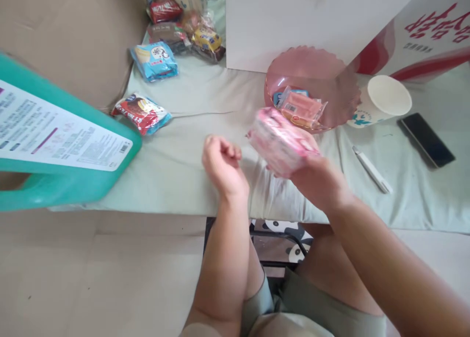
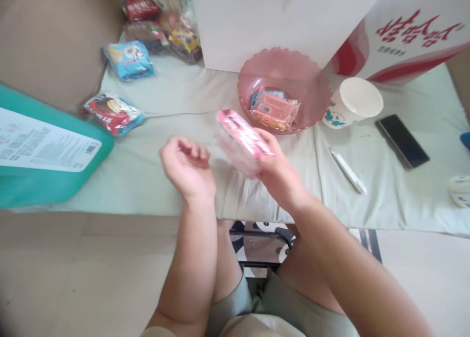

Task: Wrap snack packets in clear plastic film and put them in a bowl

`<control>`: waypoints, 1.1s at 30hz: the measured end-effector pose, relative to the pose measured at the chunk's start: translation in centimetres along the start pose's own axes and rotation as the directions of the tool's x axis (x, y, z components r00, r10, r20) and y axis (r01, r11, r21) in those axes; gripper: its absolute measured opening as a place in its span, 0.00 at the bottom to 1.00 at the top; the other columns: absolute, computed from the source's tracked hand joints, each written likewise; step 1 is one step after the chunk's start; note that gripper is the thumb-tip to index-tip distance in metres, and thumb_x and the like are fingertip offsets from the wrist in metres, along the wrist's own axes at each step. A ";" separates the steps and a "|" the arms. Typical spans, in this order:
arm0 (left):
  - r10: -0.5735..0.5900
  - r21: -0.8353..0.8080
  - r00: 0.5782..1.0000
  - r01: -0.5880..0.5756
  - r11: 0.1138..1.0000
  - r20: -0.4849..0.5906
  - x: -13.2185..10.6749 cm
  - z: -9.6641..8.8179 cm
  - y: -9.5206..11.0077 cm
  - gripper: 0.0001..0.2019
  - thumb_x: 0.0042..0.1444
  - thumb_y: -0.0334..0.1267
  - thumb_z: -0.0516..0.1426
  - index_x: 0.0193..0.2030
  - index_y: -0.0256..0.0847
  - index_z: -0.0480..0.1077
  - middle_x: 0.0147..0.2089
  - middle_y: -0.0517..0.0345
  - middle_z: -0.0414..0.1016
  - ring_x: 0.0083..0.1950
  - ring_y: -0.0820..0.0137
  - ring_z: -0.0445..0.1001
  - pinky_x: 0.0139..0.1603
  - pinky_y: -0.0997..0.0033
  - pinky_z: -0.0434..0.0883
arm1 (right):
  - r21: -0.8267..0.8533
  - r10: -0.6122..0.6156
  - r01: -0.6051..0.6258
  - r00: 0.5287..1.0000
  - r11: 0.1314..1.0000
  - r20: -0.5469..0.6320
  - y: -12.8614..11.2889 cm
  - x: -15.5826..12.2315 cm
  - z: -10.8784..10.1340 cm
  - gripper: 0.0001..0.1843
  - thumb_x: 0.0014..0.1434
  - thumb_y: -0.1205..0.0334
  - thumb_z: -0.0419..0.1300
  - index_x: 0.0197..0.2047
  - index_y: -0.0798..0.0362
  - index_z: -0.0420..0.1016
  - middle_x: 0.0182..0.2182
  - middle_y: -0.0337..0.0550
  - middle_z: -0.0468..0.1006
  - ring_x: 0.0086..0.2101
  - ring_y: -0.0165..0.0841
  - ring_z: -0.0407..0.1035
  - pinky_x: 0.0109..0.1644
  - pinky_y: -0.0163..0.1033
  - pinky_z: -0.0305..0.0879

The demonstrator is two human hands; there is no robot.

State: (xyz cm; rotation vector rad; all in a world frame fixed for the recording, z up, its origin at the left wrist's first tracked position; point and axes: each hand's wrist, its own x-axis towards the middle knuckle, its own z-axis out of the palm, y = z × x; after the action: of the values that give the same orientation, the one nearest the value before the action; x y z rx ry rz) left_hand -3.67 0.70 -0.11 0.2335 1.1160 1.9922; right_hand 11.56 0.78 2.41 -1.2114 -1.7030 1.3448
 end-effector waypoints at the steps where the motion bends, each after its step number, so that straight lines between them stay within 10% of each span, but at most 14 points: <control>1: -0.042 0.055 0.993 0.037 0.998 0.107 -0.4 0.3 -0.9 0.17 0.62 0.48 0.57 0.28 0.43 0.59 0.26 0.62 0.58 0.26 0.76 0.62 0.28 0.73 0.62 | 0.143 0.043 -0.041 0.999 0.989 -0.011 0.5 -1.5 -0.6 0.35 0.63 0.31 0.48 0.65 0.39 0.67 0.62 0.48 0.75 0.55 0.48 0.74 0.49 0.55 0.75; 5: -0.287 0.256 0.768 0.166 0.952 0.572 -3.1 1.8 -4.1 0.20 0.57 0.57 0.64 0.46 0.46 0.69 0.44 0.56 0.76 0.44 0.67 0.77 0.42 0.69 0.74 | 0.403 0.095 -0.042 0.989 0.914 -0.111 2.4 -4.8 -2.2 0.37 0.58 0.27 0.48 0.62 0.37 0.70 0.58 0.49 0.78 0.54 0.51 0.74 0.46 0.57 0.75; 8: -0.325 0.314 0.645 0.136 0.939 0.692 -4.8 2.7 -5.4 0.28 0.52 0.57 0.68 0.53 0.48 0.67 0.56 0.54 0.76 0.58 0.61 0.77 0.55 0.62 0.75 | 0.391 0.100 -0.014 0.974 0.920 -0.202 3.8 -5.2 -3.5 0.38 0.58 0.26 0.46 0.60 0.39 0.72 0.53 0.49 0.80 0.54 0.50 0.74 0.47 0.55 0.75; 14: -0.366 0.493 0.726 0.042 0.869 0.583 -5.2 3.1 -5.8 0.29 0.50 0.51 0.71 0.53 0.47 0.65 0.54 0.52 0.77 0.55 0.61 0.78 0.53 0.62 0.77 | -0.169 0.051 -0.147 0.881 0.975 -0.471 6.4 -6.5 -9.3 0.14 0.61 0.48 0.59 0.44 0.47 0.77 0.40 0.47 0.82 0.42 0.43 0.76 0.50 0.52 0.72; 20: -0.410 0.616 0.720 -0.030 0.787 0.559 -6.1 3.6 -7.6 0.27 0.50 0.47 0.71 0.52 0.46 0.65 0.50 0.54 0.77 0.50 0.64 0.79 0.51 0.65 0.76 | -0.614 -0.126 -0.393 0.766 0.684 -0.631 10.8 -8.2 -15.1 0.20 0.56 0.53 0.60 0.51 0.49 0.76 0.47 0.57 0.79 0.50 0.53 0.71 0.56 0.62 0.66; 24: -0.398 0.621 0.733 -0.042 0.782 0.551 -7.0 4.0 -8.3 0.24 0.50 0.44 0.70 0.50 0.45 0.66 0.48 0.54 0.77 0.49 0.65 0.78 0.50 0.67 0.76 | -0.631 -0.106 -0.418 0.775 0.654 -0.623 11.9 -8.0 -16.2 0.13 0.60 0.54 0.57 0.42 0.50 0.77 0.45 0.58 0.78 0.48 0.53 0.70 0.54 0.61 0.65; 28: -0.371 0.619 0.759 -0.054 0.783 0.535 -7.4 4.0 -8.4 0.21 0.51 0.43 0.69 0.48 0.45 0.68 0.47 0.54 0.77 0.47 0.66 0.77 0.47 0.69 0.76 | -0.427 -0.097 -0.229 0.780 0.875 -0.618 9.9 -8.3 -14.7 0.09 0.63 0.55 0.56 0.41 0.49 0.75 0.34 0.47 0.78 0.35 0.41 0.71 0.44 0.49 0.68; 33: -0.210 0.556 0.781 -0.202 0.807 0.589 -7.3 3.7 -9.7 0.30 0.50 0.58 0.69 0.53 0.47 0.66 0.50 0.53 0.76 0.49 0.65 0.78 0.49 0.67 0.75 | -0.013 0.089 -0.102 0.915 0.995 -0.394 7.4 -9.5 -12.1 0.13 0.68 0.52 0.54 0.35 0.48 0.73 0.21 0.36 0.71 0.22 0.31 0.63 0.29 0.39 0.59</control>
State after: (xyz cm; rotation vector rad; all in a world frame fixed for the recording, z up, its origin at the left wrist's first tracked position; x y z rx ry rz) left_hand 8.44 0.31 -3.85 1.1469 1.2296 1.3030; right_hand 27.84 -3.21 -1.00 -1.4864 -1.3978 1.0397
